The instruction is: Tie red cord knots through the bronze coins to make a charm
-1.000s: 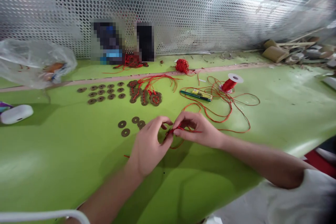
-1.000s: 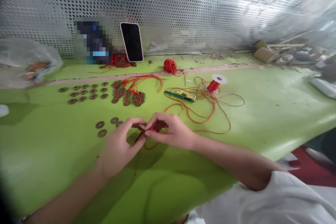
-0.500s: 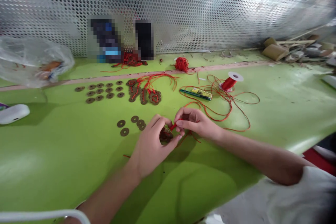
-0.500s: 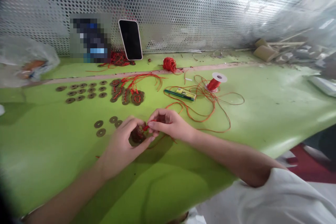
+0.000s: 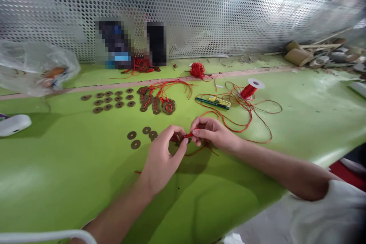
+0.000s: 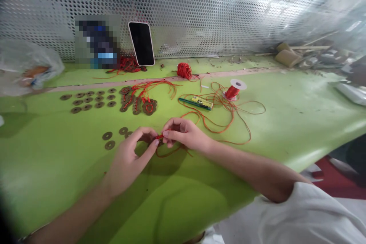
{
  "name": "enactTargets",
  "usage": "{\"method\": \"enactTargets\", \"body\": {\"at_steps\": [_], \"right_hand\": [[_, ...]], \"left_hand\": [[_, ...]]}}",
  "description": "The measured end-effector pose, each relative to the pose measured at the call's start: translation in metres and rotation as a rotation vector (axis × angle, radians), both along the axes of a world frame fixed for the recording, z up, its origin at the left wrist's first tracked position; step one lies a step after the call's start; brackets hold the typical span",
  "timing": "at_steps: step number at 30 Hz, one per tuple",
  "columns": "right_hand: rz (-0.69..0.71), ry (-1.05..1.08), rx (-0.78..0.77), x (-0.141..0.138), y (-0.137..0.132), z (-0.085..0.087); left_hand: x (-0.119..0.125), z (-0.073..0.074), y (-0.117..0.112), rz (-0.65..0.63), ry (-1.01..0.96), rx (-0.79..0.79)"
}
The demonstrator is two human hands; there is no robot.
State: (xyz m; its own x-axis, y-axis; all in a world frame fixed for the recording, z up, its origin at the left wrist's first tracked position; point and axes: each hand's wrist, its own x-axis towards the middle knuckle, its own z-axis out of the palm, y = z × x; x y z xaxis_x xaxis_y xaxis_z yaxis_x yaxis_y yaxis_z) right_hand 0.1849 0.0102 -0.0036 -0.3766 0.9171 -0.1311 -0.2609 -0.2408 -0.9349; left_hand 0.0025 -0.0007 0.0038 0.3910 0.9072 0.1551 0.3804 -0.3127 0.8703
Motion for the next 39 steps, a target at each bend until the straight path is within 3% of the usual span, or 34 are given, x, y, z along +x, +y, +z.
{"method": "enactTargets", "body": {"at_steps": [29, 39], "right_hand": [[0.045, 0.026, 0.04, 0.0004, 0.0001, -0.0021], [0.047, -0.115, 0.16, -0.0003, -0.0031, -0.001]], "left_hand": [[-0.0011, -0.0001, 0.0019, 0.001, 0.005, 0.11], [0.0001, -0.0012, 0.0011, -0.101, -0.124, -0.191]]}}
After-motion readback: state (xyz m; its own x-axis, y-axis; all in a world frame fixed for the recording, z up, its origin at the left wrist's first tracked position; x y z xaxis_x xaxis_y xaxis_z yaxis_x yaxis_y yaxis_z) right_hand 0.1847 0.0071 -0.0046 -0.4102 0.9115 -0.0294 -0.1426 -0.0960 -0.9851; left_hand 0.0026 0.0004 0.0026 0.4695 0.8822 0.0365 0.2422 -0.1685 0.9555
